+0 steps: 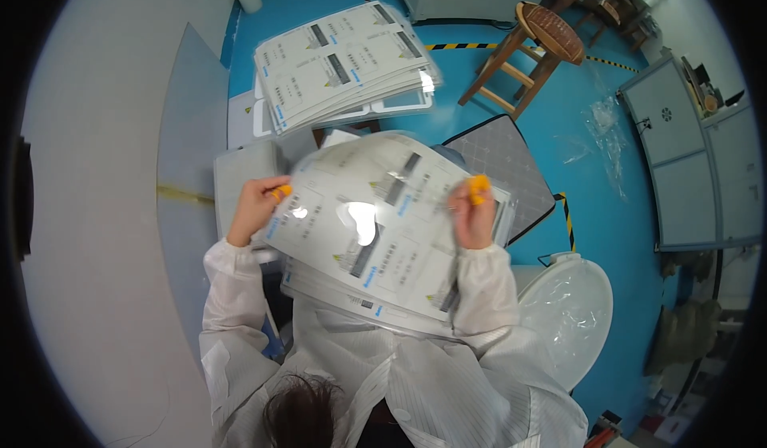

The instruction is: Peel the protective plastic film off a stack of technical sheets and place them in a container.

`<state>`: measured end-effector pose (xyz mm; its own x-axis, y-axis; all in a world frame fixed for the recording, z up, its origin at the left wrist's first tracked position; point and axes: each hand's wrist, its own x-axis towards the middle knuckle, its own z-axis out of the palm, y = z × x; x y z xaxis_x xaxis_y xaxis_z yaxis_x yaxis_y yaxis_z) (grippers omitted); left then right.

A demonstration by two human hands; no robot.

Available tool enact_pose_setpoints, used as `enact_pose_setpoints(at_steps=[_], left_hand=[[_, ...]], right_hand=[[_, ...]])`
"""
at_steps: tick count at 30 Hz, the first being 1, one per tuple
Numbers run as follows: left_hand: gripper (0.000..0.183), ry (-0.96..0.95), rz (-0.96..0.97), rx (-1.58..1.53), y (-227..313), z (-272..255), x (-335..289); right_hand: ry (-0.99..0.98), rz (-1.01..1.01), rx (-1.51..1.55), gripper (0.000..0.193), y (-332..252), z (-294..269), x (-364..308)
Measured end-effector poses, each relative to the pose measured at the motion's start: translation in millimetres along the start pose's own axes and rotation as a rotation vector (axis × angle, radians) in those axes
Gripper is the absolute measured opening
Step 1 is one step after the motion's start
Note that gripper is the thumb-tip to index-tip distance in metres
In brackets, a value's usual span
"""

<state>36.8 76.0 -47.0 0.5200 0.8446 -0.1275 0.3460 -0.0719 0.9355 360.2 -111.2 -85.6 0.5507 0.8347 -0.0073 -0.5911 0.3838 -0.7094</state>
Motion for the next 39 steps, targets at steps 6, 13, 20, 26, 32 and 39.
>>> enact_pose_setpoints(at_steps=[6, 13, 20, 26, 32, 39], left_hand=[[0.027, 0.399, -0.119, -0.397, -26.8, -67.8, 57.5], [0.029, 0.56, -0.077, -0.651, -73.0, -43.2, 123.2], [0.024, 0.822, -0.033, 0.082, -64.4, -43.1, 174.3], [0.034, 0.887, -0.022, 0.384, -68.4, -38.8, 169.6], [0.033, 0.478, 0.023, 0.106, -51.4, -46.1, 82.8], [0.024, -0.239, -0.256, 0.172, -50.2, -40.9, -63.5]], right_hand=[[0.305, -0.372, 0.374, 0.014, -236.3, -243.3, -58.2], [0.434, -0.659, 0.131, 0.019, -276.6, -249.5, -164.5], [0.292, -0.697, 0.074, 0.018, -272.0, -139.9, -162.0], [-0.093, -0.624, -0.107, 0.015, -245.8, 7.3, -140.6], [-0.557, -0.177, -0.1, 0.02, -124.7, 87.8, -94.8], [-0.538, 0.509, -0.481, 0.02, 11.8, 152.0, -82.6]])
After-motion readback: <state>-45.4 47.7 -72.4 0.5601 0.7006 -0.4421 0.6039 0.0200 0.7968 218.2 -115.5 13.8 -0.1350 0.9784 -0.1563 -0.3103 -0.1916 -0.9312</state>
